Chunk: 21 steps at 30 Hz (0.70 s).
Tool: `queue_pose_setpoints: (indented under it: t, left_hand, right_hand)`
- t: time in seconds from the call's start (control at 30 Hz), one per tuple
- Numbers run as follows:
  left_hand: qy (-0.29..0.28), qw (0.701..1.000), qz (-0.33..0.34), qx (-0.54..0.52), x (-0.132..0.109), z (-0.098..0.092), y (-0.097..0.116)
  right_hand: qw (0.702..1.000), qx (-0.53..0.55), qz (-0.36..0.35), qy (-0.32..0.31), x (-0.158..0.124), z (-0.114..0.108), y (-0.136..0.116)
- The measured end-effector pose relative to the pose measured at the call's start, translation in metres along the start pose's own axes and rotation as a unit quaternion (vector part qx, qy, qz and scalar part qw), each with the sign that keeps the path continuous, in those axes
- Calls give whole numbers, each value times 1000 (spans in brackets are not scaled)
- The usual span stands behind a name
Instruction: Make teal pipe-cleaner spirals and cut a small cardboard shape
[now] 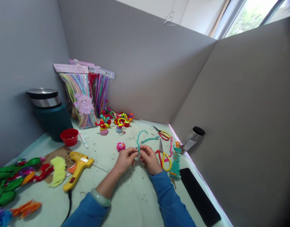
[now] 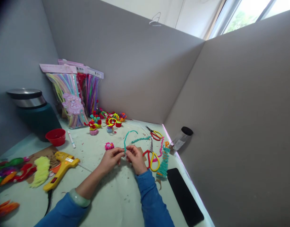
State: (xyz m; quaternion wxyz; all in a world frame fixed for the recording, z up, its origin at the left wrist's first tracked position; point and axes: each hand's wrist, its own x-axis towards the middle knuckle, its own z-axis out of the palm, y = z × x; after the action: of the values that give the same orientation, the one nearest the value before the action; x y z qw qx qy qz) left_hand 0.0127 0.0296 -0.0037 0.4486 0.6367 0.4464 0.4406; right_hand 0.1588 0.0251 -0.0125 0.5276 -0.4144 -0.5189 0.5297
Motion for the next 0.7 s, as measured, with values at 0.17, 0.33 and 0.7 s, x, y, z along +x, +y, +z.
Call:
queue_pose_setpoints:
  t: [0.17,0.33,0.7]
  left_hand:
    - [-42,996,-20,-71,0,1,3]
    - [-45,993,-42,-104,1,3,-2]
    - [16,999,-21,37,-1,5,-6]
  right_hand:
    - [1000,4,12,-18,0,-1,1]
    - [998,56,-3,-6,0,0,1]
    - [989,-83,-106,56,-3,7,3]
